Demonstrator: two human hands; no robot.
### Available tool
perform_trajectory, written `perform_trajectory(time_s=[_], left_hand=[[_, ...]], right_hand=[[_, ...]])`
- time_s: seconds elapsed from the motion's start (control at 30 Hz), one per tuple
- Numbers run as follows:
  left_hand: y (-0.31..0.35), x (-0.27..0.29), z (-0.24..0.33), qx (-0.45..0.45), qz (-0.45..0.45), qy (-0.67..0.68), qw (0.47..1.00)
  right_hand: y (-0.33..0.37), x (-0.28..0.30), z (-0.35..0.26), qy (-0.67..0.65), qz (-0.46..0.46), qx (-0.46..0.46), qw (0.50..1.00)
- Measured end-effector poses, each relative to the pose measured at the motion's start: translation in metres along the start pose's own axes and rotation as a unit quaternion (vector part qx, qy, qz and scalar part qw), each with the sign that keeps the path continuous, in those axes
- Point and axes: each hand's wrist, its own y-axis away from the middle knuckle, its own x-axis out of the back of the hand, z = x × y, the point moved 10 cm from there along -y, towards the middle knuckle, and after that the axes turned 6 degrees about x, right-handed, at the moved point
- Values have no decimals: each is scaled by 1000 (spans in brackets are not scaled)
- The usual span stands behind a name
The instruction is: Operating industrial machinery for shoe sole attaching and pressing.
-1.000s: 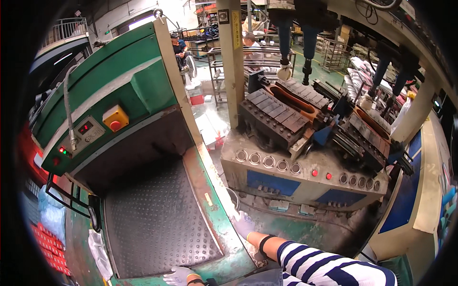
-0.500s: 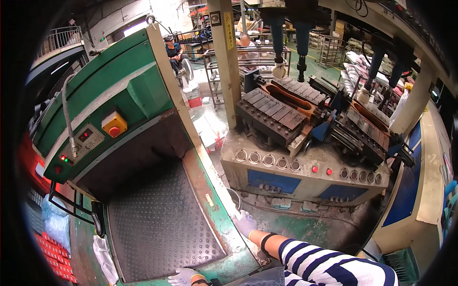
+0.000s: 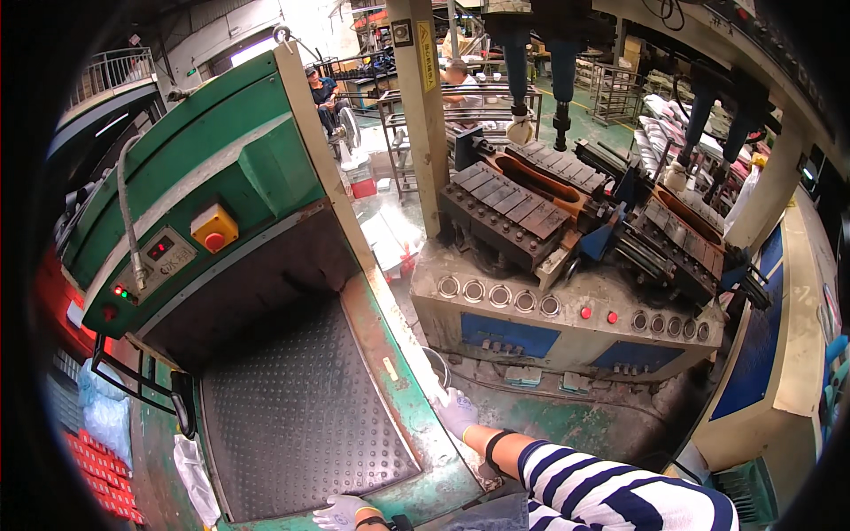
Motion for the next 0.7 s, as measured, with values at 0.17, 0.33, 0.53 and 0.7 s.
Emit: perform_trajectory(time_s=[0.17,0.33,0.53,0.7], left_hand=[[-1,1,-1,6,2,4,1000],[0,2,2,8,7,6,1000],[0,1,2,11,13,7,1000],[-2,0,0,11,19,8,1000]], right_hand=[[0,3,1,-8,39,3,999],[-2,1,1,-12,53,15,998],[-2,1,2,-11,50,13,999],[-2,1,1,-8,52,16,999]])
